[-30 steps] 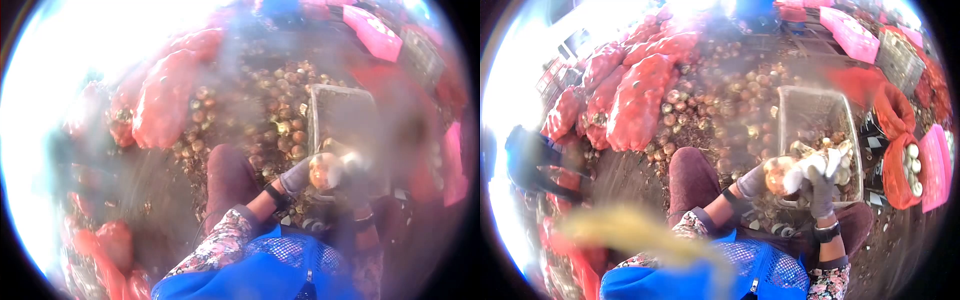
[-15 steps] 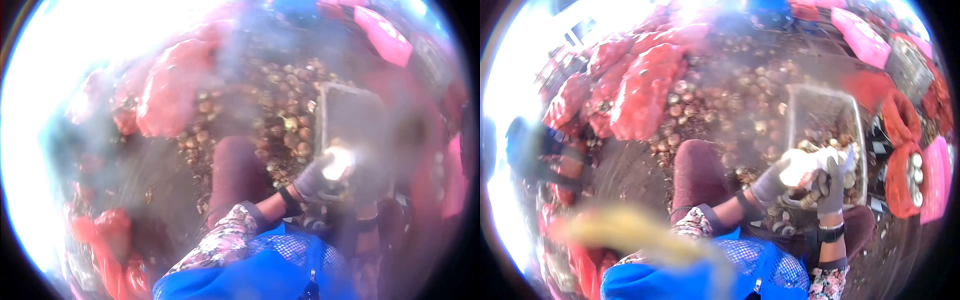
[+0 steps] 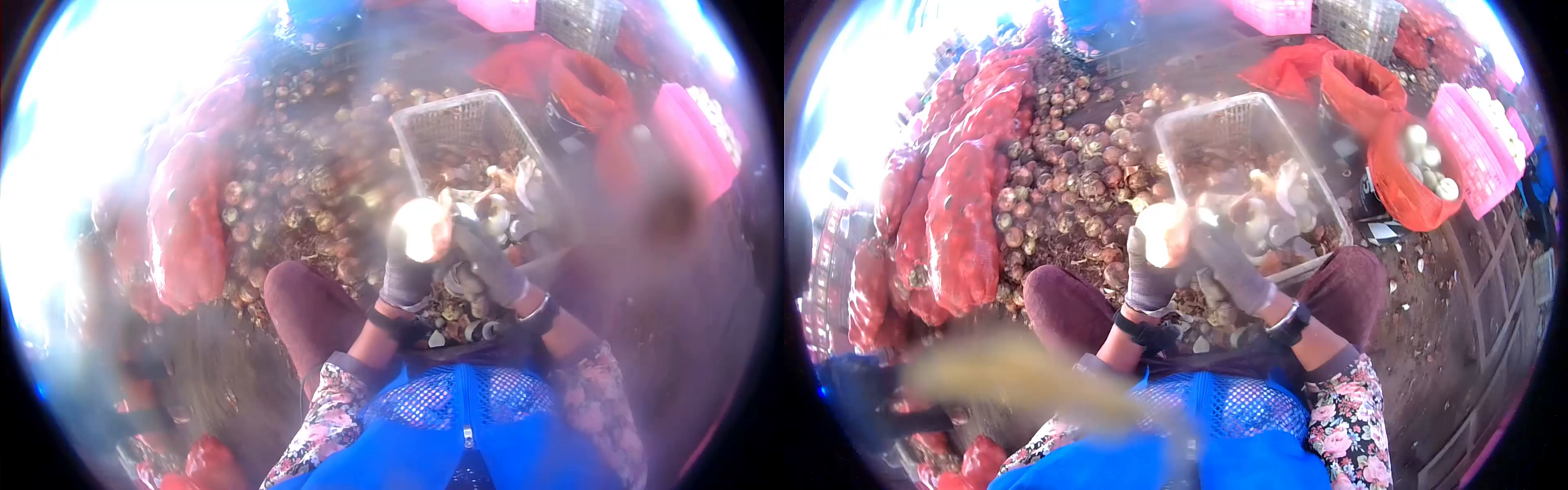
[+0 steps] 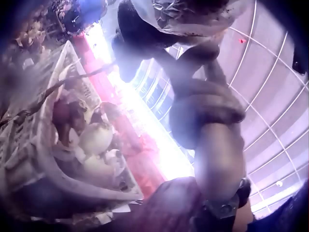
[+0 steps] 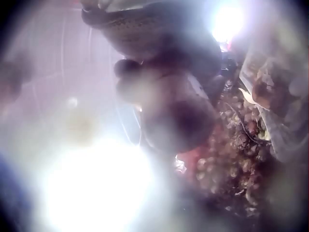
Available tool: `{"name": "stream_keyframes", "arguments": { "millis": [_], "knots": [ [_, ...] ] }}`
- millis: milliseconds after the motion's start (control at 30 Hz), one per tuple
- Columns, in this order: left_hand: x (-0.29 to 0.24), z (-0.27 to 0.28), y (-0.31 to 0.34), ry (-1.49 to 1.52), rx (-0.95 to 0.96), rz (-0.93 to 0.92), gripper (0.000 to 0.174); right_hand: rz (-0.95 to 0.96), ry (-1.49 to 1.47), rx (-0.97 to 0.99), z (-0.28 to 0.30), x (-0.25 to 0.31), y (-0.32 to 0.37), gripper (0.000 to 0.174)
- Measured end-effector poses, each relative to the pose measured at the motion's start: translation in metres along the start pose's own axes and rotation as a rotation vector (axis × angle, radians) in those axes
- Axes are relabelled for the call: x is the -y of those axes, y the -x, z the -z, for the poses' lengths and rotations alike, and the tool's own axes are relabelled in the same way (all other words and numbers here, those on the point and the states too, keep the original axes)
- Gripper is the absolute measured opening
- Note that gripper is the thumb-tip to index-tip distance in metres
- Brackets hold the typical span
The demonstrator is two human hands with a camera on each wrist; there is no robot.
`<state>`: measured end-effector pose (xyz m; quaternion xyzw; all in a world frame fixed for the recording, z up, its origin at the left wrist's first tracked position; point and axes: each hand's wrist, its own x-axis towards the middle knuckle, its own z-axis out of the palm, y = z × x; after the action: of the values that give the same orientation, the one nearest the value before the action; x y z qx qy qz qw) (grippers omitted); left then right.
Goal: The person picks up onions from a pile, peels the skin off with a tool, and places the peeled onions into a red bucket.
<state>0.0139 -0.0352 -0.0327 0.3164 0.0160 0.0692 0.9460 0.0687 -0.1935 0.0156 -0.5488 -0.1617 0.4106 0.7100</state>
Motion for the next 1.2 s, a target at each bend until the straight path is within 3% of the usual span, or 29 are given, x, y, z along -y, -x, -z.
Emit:
{"name": "stream_keyframes", "arguments": {
  "millis": [100,167,233,333,533,600,633,733,833,867,967,1033,1067,1100,1167,1200],
  "knots": [
    [-0.009,-0.012,-0.002,-0.394,0.059,-0.162,0.073,0.154,0.048,-0.107,0.002,-0.003,0.0,0.039],
    [-0.023,-0.031,0.002,-0.512,0.027,-0.307,0.081,0.256,0.199,-0.178,0.008,0.0,-0.006,0.042],
    [-0.012,-0.026,0.001,-0.593,-0.105,-0.319,0.087,0.494,0.436,-0.198,0.018,-0.023,-0.02,0.047],
    [-0.011,-0.022,0.002,-0.596,-0.188,-0.324,0.089,0.634,0.767,-0.233,0.021,-0.03,-0.021,0.049],
    [-0.004,-0.003,-0.007,-0.956,-0.234,-0.588,0.086,0.576,0.993,-0.282,0.016,-0.028,-0.02,0.052],
    [0.001,0.001,-0.009,-0.909,-0.284,-0.583,0.084,0.449,1.008,-0.269,0.013,-0.024,-0.016,0.052],
    [0.003,0.002,-0.009,-0.885,-0.308,-0.58,0.084,0.507,1.037,-0.288,0.015,-0.029,-0.019,0.051],
    [-0.002,-0.009,-0.003,-1.362,-0.253,-0.823,0.087,0.624,1.104,-0.331,0.019,-0.046,-0.03,0.049],
    [0.008,-0.006,0.002,-1.214,-0.106,-0.797,0.086,0.601,1.232,-0.31,0.029,-0.056,-0.039,0.046],
    [0.002,-0.015,0.006,-1.329,-0.097,-0.822,0.087,0.578,1.342,-0.28,0.033,-0.061,-0.047,0.046],
    [0.008,-0.017,0.007,-0.812,-0.19,-0.419,0.081,0.348,1.408,-0.288,0.027,-0.047,-0.044,0.047],
    [0.002,-0.019,0.014,-0.55,-0.119,-0.2,0.076,0.413,1.287,-0.3,0.033,-0.048,-0.053,0.049],
    [-0.003,-0.022,0.017,-0.419,-0.084,-0.091,0.075,0.573,1.186,-0.295,0.053,-0.071,-0.07,0.051],
    [-0.005,-0.026,0.019,-0.329,-0.022,-0.038,0.074,0.728,1.081,-0.286,0.057,-0.07,-0.075,0.054],
    [-0.014,-0.038,0.021,-0.152,0.102,0.06,0.074,0.56,0.885,-0.219,0.067,-0.067,-0.081,0.059],
    [-0.014,-0.052,0.023,-0.229,-0.067,0.034,0.088,0.546,0.925,-0.192,0.064,-0.062,-0.079,0.061]
  ]
}}
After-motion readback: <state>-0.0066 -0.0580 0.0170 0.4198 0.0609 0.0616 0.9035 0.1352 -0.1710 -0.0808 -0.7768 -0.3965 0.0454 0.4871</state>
